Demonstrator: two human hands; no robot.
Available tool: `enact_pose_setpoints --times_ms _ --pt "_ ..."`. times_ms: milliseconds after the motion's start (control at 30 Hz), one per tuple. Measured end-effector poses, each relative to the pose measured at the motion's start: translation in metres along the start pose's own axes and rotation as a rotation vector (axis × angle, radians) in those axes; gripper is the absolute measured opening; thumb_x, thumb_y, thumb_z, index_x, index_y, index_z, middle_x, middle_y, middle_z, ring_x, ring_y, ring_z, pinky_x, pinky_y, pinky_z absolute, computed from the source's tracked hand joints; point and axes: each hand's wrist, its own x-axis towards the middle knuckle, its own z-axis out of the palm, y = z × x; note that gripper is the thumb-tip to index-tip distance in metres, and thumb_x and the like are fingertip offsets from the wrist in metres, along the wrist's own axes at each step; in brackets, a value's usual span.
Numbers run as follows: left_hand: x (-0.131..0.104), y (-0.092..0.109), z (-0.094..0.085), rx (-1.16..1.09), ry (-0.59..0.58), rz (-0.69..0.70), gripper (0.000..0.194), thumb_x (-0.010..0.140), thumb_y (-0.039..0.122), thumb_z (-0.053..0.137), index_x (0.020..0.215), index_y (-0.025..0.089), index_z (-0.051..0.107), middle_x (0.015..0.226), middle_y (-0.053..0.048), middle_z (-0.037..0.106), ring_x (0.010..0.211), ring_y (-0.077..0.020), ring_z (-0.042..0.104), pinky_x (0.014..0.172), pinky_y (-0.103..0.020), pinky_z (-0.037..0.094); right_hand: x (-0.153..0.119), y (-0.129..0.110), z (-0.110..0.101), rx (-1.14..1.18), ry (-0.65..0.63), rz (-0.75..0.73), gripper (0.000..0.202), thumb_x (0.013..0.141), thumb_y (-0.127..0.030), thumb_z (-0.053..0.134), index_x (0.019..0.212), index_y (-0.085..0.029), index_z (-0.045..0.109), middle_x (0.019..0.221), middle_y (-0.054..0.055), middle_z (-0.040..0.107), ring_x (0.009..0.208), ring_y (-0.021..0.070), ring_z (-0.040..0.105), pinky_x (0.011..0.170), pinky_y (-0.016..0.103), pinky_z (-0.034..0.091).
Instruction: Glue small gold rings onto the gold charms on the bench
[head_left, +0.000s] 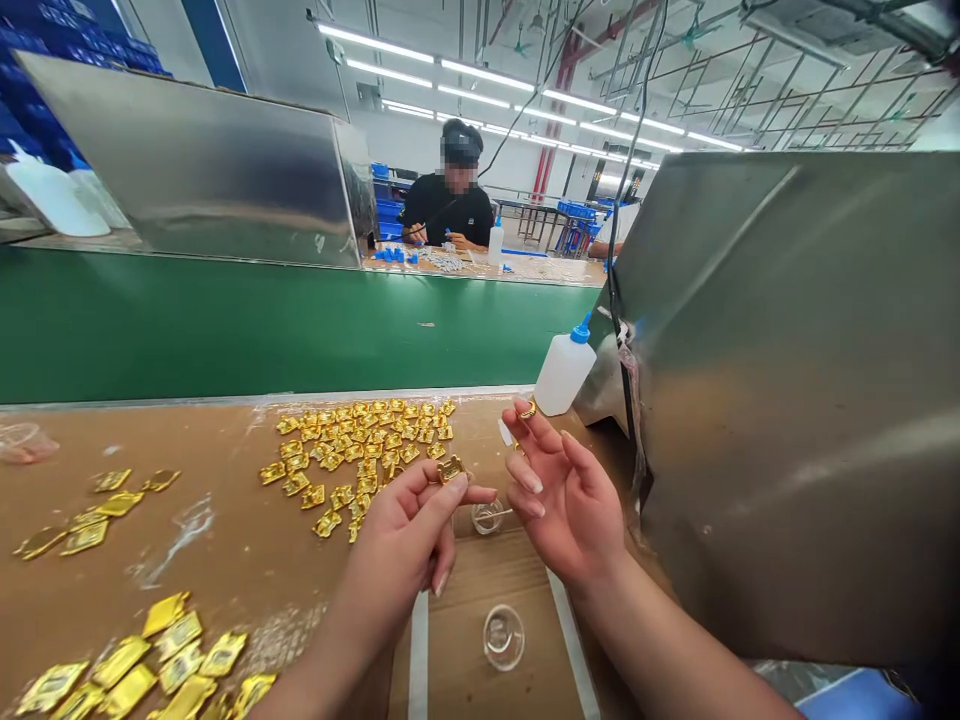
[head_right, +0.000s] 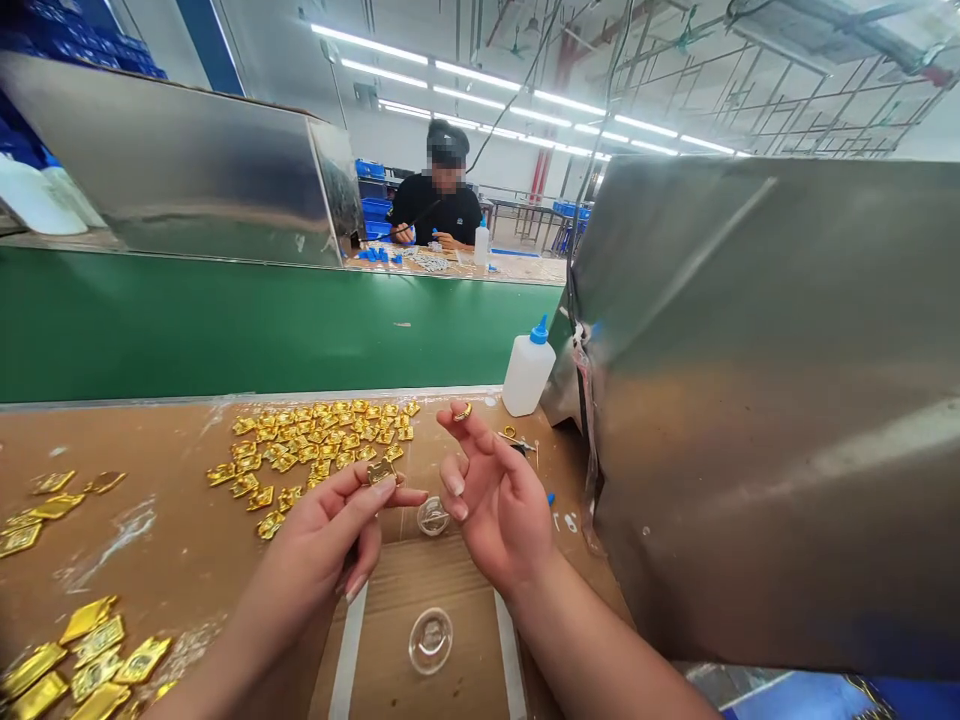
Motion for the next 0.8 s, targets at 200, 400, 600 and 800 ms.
enact_pose_setpoints --times_ms 200,400,600,800 --pt "0.0002 0.0010 -0.0009 0.020 -0.046 -0.024 0.038 0.087 0.054 0.070 0.088 0.017 0.063 0.100 -0.014 0.082 0.030 -0.0010 0.038 0.036 -0.019 0.021 0.0000 -0.0009 -0.0003 -0.043 0.046 0.006 0.042 0.094 -0.047 0.058 0.128 -0.029 0.072 0.150 0.006 0.058 0.062 0.0104 0.040 0.046 0.021 0.036" --pt "0.0021 0.0007 -0.0023 0.049 -0.043 -0.012 0.039 0.088 0.056 0.069 0.092 0.017 0.069 0.092 -0.013 0.082 0.031 -0.0020 0.033 0.038 -0.021 0.022 -0.0002 -0.0010 -0.0013 -0.022 0.018 0.022 0.042 0.094 -0.047 0.056 0.129 -0.028 0.072 0.150 0.006 0.057 0.062 0.0099 0.038 0.046 0.020 0.036" --pt "0.0030 -0.0025 -0.0032 0.065 -0.040 -0.015 0.038 0.089 0.055 0.068 0.097 0.019 0.071 0.090 -0.011 0.082 0.032 -0.0033 0.034 0.038 -0.022 0.020 -0.0003 -0.0003 -0.0007 -0.081 0.006 0.015 0.043 0.094 -0.048 0.055 0.130 -0.030 0.071 0.149 0.006 0.058 0.061 0.0100 0.040 0.047 0.022 0.037" --pt "0.0043 -0.0038 -0.0039 0.043 -0.047 -0.012 0.037 0.090 0.054 0.068 0.097 0.018 0.071 0.089 -0.010 0.081 0.032 -0.0026 0.035 0.038 -0.021 0.020 -0.0013 -0.0005 0.0005 -0.059 -0.008 0.023 0.042 0.095 -0.046 0.055 0.129 -0.029 0.073 0.150 0.005 0.058 0.062 0.0095 0.041 0.047 0.021 0.037"
